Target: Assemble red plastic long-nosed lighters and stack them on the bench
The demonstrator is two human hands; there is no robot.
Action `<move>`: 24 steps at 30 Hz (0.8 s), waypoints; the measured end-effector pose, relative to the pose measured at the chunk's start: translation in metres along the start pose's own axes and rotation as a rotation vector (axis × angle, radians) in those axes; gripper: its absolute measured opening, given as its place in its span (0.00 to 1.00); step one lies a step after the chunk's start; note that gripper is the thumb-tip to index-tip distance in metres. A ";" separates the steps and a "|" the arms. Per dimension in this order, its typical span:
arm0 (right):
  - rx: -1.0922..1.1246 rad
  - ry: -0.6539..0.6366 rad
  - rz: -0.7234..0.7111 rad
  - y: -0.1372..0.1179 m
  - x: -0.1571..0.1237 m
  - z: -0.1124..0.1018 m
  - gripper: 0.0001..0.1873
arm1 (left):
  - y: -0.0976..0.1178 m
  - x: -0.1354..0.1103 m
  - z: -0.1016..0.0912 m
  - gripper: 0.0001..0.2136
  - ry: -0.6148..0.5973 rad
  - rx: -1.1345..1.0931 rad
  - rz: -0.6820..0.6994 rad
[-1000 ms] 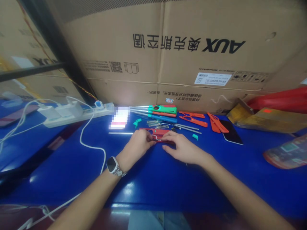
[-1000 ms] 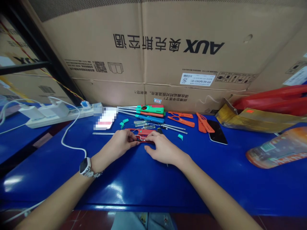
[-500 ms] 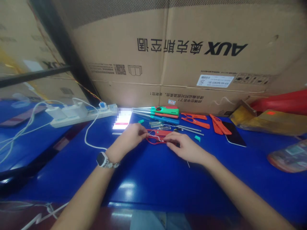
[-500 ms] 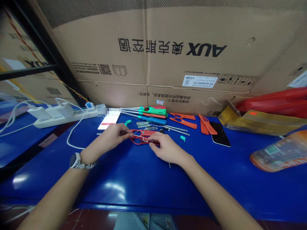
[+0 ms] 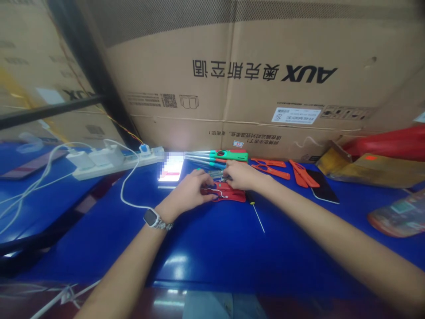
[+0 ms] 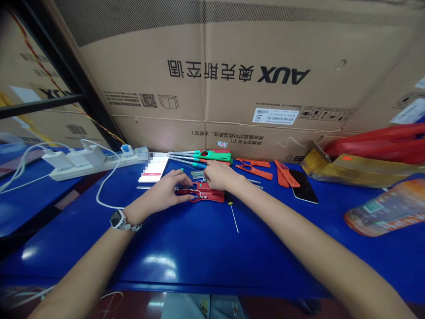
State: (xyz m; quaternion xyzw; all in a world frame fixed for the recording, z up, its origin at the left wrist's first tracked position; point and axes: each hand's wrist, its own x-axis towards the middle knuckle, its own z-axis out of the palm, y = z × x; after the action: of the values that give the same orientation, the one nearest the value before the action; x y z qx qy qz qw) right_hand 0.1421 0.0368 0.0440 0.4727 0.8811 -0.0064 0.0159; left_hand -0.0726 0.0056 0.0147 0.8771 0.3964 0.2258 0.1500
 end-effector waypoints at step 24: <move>0.233 0.223 -0.120 -0.020 -0.064 0.020 0.08 | 0.019 -0.004 0.004 0.12 -0.114 0.213 -0.059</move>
State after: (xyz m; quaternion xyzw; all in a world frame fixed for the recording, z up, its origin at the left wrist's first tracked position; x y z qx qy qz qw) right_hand 0.1612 -0.0279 0.0264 0.4156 0.8973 -0.0567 -0.1374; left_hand -0.0607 -0.0097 0.0184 0.8875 0.4347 0.1276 0.0847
